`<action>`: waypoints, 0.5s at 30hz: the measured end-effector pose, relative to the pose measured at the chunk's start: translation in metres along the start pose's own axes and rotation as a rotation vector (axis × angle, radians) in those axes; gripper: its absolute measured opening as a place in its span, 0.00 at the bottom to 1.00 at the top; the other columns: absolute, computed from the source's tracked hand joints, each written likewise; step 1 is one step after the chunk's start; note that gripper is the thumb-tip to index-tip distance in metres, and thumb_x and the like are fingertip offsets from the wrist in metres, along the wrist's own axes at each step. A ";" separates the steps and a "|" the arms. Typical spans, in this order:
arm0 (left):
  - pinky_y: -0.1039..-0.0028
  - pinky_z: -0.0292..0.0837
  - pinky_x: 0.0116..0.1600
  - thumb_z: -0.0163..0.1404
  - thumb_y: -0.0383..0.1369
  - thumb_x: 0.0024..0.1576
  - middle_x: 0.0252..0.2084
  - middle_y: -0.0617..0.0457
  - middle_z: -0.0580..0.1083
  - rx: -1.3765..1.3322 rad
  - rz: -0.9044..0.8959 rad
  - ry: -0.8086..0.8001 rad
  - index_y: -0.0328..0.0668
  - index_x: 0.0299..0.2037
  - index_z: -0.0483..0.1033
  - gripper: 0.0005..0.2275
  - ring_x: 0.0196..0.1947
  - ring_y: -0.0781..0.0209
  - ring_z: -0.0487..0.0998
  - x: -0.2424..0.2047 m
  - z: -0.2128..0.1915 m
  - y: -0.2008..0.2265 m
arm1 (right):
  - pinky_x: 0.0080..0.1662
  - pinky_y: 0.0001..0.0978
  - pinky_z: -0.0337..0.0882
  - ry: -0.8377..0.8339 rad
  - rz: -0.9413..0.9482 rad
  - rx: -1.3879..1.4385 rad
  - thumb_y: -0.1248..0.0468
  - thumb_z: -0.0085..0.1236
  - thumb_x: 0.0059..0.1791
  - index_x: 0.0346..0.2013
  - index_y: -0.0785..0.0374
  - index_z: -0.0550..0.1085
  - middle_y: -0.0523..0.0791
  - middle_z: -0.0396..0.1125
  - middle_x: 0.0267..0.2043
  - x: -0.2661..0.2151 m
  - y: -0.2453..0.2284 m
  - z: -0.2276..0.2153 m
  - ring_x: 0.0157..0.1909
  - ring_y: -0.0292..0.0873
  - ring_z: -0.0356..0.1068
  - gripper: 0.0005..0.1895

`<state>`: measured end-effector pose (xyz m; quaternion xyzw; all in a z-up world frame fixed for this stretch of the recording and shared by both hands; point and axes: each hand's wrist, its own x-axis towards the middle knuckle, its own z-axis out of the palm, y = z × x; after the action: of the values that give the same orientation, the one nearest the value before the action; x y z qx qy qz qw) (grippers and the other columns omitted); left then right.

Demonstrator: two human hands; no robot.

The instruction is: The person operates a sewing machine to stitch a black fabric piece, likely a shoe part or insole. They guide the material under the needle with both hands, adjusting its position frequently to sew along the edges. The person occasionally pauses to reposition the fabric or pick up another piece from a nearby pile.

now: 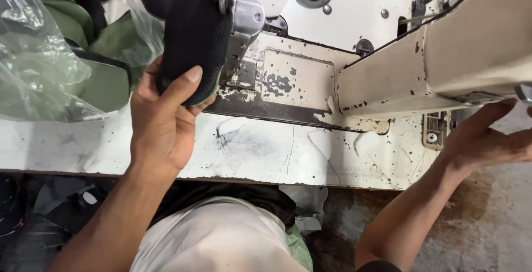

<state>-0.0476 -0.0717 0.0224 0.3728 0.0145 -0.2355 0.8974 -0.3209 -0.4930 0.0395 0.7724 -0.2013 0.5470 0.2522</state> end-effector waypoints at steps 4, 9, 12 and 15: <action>0.69 0.81 0.46 0.60 0.25 0.56 0.47 0.48 0.78 -0.036 -0.048 -0.009 0.35 0.56 0.69 0.19 0.44 0.61 0.82 0.016 -0.003 -0.004 | 0.55 0.47 0.72 -0.018 -0.100 0.090 0.69 0.49 0.61 0.57 0.71 0.71 0.54 0.71 0.53 -0.014 0.035 0.008 0.53 0.52 0.74 0.11; 0.70 0.79 0.45 0.63 0.31 0.54 0.41 0.52 0.79 -0.007 -0.069 -0.030 0.38 0.46 0.75 0.13 0.40 0.64 0.81 0.035 0.008 -0.004 | 0.51 0.46 0.67 -0.045 -0.104 0.092 0.67 0.47 0.61 0.55 0.71 0.70 0.53 0.67 0.49 0.003 0.014 -0.001 0.49 0.52 0.67 0.11; 0.73 0.75 0.40 0.64 0.33 0.51 0.37 0.56 0.80 0.059 -0.070 0.011 0.41 0.42 0.76 0.13 0.37 0.68 0.80 0.048 0.014 -0.004 | 0.46 0.46 0.65 -0.042 -0.126 0.042 0.68 0.52 0.60 0.54 0.71 0.74 0.53 0.72 0.47 0.023 -0.005 -0.009 0.43 0.50 0.68 0.11; 0.77 0.67 0.35 0.66 0.34 0.52 0.36 0.59 0.79 0.110 -0.009 0.027 0.43 0.42 0.76 0.14 0.34 0.72 0.77 0.059 0.016 -0.015 | 0.49 0.44 0.68 -0.015 -0.129 0.121 0.68 0.49 0.61 0.57 0.73 0.72 0.53 0.71 0.51 0.016 0.001 -0.002 0.47 0.49 0.70 0.12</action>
<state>-0.0043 -0.1155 0.0122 0.4245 0.0154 -0.2348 0.8743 -0.3178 -0.4930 0.0552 0.8017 -0.1194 0.5350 0.2383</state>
